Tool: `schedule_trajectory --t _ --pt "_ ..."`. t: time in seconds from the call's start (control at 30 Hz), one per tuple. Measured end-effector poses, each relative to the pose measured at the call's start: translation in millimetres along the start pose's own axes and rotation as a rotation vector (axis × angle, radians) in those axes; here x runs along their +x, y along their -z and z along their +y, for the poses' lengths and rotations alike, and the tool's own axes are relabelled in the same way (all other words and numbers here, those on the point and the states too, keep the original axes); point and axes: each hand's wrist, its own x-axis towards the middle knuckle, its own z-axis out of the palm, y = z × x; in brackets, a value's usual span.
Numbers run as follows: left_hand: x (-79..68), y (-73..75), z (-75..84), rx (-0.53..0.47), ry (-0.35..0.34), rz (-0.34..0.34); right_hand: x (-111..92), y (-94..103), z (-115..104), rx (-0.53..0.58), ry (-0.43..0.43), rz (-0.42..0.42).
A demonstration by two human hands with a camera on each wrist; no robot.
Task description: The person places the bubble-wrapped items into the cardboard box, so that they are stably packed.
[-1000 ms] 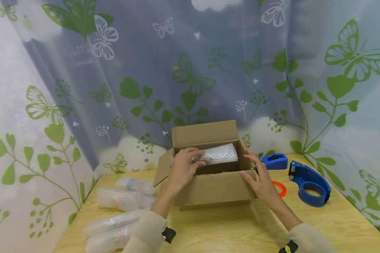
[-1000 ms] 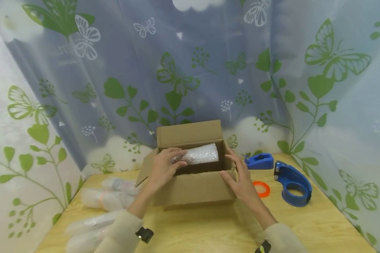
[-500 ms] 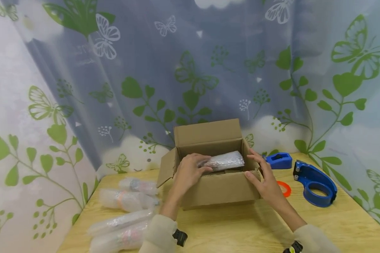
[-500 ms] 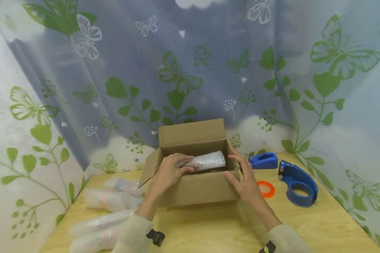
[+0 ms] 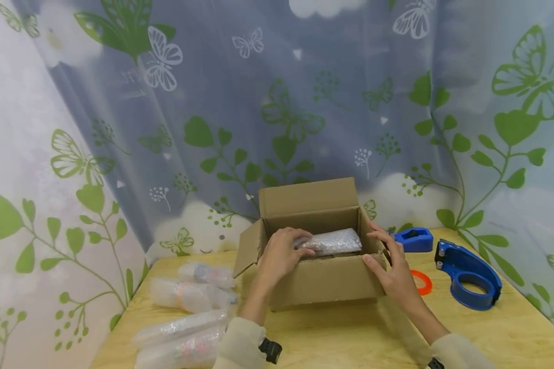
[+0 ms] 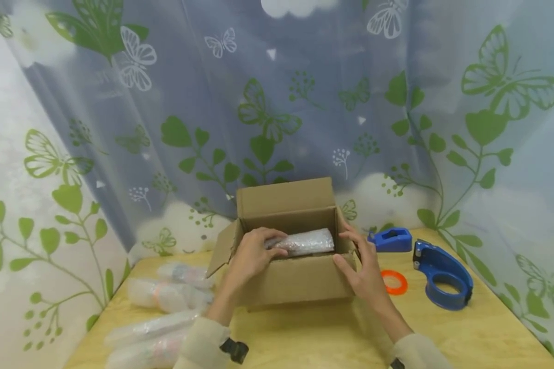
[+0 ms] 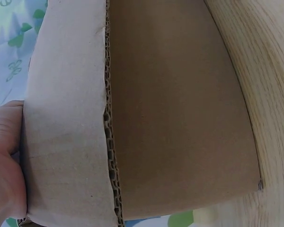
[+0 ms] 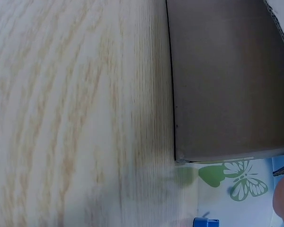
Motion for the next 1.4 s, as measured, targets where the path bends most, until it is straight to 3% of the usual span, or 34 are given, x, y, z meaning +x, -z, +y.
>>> schedule_trajectory --t 0.43,0.6,0.7,0.77,1.0,1.13,1.4 --pt "-4.9 -0.1 -1.4 -0.055 -0.009 0.026 -1 -2.1 2 0.014 0.012 0.011" --pt "-4.7 6.6 -7.4 -0.230 -0.061 0.103 0 -4.4 0 0.017 -0.004 0.015" --pt "-9.2 20.6 -9.7 -0.382 -0.091 0.102 0 -4.0 -3 0.013 -0.022 0.019" --pt "-17.1 34.8 -11.2 -0.420 -0.114 0.084 0 -3.4 -4 0.008 -0.030 0.020" --pt "-58.3 85.2 -33.4 -0.316 -0.121 0.003 1 -0.9 -6 0.012 -0.026 0.023" --pt "-74.5 98.1 -54.0 -0.216 -0.105 0.005 2 1.3 -7 0.008 -0.023 0.032" --pt "-116.0 119.7 -97.7 -0.089 -0.006 -0.043 1 -1.9 -3 0.039 -0.007 0.031"
